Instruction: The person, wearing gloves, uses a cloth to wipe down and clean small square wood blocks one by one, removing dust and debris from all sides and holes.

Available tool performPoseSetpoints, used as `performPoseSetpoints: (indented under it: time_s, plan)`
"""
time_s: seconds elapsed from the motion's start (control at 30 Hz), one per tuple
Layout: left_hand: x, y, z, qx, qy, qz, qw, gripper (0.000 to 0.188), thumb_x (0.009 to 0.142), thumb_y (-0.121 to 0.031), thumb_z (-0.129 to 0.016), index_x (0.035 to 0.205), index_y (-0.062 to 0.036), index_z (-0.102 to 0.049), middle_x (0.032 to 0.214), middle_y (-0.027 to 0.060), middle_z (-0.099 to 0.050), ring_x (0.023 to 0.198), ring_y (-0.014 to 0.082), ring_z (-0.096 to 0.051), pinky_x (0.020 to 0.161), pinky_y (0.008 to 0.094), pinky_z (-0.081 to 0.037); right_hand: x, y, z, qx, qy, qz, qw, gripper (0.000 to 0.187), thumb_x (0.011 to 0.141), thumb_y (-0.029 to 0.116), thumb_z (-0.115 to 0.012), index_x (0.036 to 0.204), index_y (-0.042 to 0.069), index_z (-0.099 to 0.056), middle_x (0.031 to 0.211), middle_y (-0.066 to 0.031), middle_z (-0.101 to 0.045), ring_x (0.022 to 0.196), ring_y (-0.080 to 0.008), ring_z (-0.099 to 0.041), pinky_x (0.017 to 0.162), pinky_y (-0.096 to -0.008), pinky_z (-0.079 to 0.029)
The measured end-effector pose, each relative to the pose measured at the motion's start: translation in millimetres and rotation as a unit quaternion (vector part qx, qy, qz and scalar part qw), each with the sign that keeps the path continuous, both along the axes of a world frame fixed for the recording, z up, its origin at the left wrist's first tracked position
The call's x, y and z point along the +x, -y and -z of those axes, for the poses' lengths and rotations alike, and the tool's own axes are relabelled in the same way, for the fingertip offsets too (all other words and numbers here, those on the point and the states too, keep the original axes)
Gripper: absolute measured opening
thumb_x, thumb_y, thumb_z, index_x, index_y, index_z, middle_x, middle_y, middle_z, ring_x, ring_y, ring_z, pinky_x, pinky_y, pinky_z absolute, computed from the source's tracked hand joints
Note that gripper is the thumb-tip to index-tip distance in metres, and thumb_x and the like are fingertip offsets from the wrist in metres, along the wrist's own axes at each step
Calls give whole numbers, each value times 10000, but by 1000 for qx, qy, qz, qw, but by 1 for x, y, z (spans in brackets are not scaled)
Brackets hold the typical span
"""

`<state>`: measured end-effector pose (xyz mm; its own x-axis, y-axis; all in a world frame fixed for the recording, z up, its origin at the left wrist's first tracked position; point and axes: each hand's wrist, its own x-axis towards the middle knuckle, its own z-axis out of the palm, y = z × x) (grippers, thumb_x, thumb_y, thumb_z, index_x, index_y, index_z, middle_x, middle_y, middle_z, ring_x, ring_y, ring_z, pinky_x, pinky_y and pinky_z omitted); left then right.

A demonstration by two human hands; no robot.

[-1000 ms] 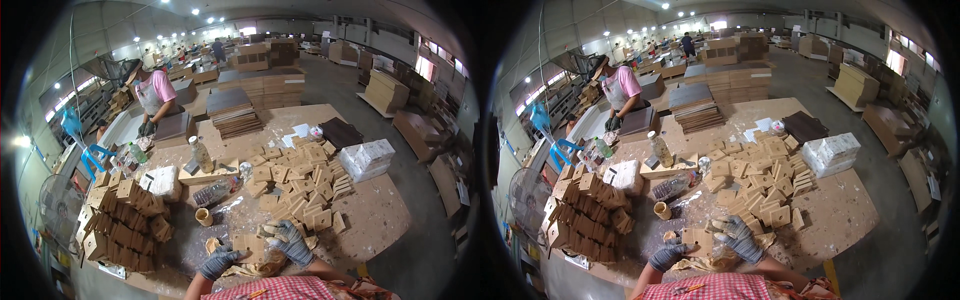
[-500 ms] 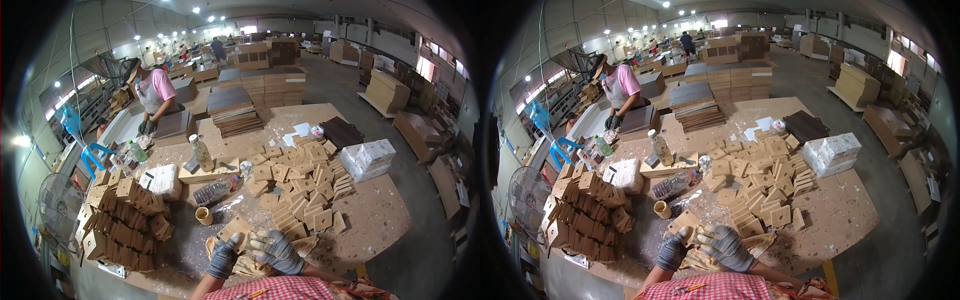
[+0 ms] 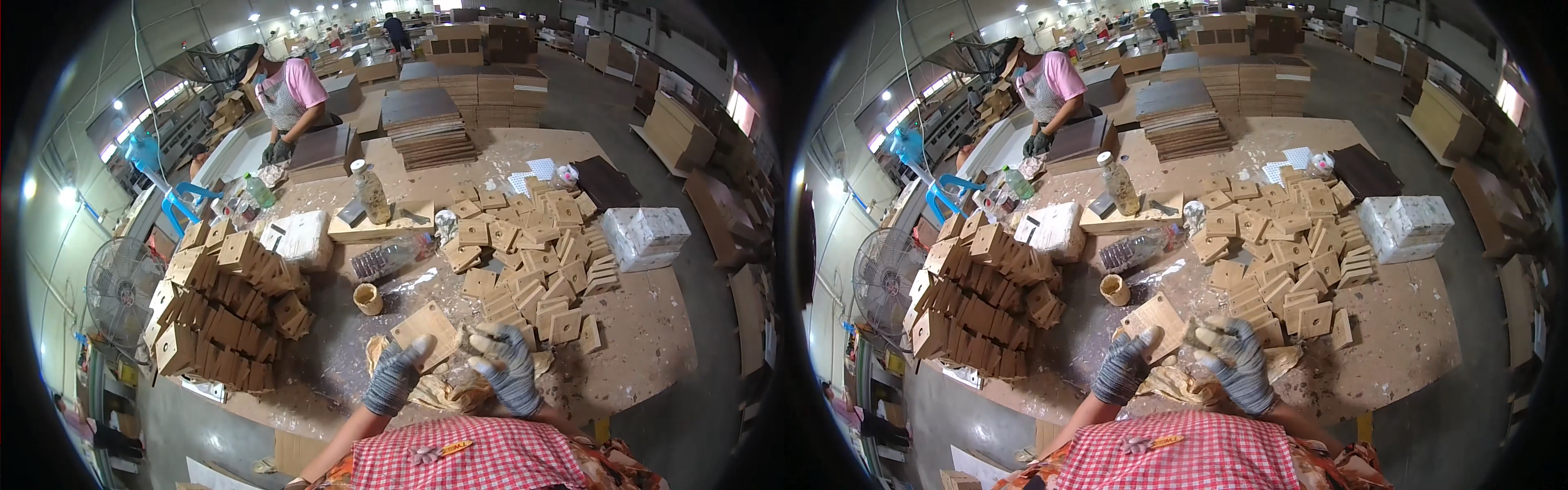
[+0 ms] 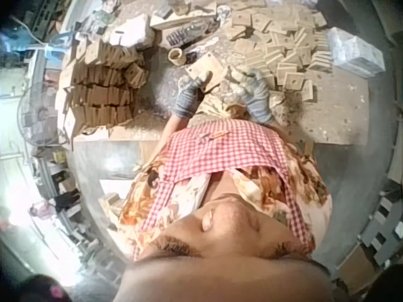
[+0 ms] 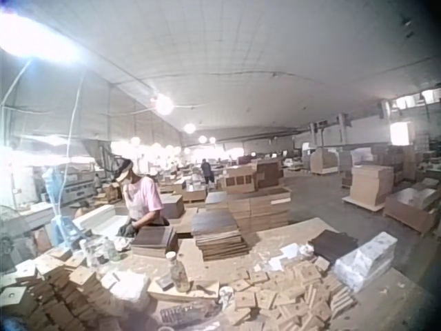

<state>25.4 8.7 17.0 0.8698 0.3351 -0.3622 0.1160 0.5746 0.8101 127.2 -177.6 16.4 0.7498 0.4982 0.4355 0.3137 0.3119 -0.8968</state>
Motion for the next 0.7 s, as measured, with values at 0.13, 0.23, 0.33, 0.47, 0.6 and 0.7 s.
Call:
performPoseSetpoints:
  time_s: [0.13,0.23,0.33,0.47,0.6,0.7]
  plan:
    - [-7,2,-6,10,-26,-10,1000,433,855,-211,-649,1195,24,-518,1100,120,-609,994,218,-595,872,343,-495,1,-2,1,-113,51,30,992,322,776,59,-708,1092,63,-648,1135,-59,-506,1060,-189,-515,918,-285,-435]
    - [-8,8,-23,82,22,3,996,449,847,-239,-674,1193,6,-526,1050,87,-632,900,173,-626,815,286,-506,7,3,-2,-86,15,79,993,305,790,53,-693,1092,44,-644,1154,-68,-495,1064,-184,-516,922,-285,-434]
    - [-6,14,-32,143,18,18,989,468,847,-217,-680,1222,0,-502,1053,94,-628,877,166,-627,787,265,-509,4,-1,-17,-46,-1,55,997,313,796,68,-695,1105,69,-643,1149,-65,-495,1070,-185,-517,916,-278,-436]
    - [-5,15,-11,227,13,73,971,444,864,-187,-659,1227,5,-491,1024,96,-625,903,159,-616,763,276,-523,-3,-22,-39,-78,158,0,984,325,797,145,-706,1116,132,-645,1136,-67,-494,1052,-199,-526,899,-303,-448]
    - [-5,16,-4,205,40,54,976,399,879,-169,-639,1210,2,-497,996,79,-621,876,139,-597,762,265,-506,1,-36,-29,-188,264,20,946,334,809,229,-679,1127,136,-640,1096,-96,-509,978,-246,-537,867,-350,-449]
    - [-12,13,-10,234,22,41,971,364,881,-151,-634,1181,9,-507,995,72,-613,844,118,-578,734,252,-490,12,-33,-11,-182,214,16,960,318,822,213,-667,1128,132,-640,1078,-100,-515,965,-243,-536,850,-346,-452]
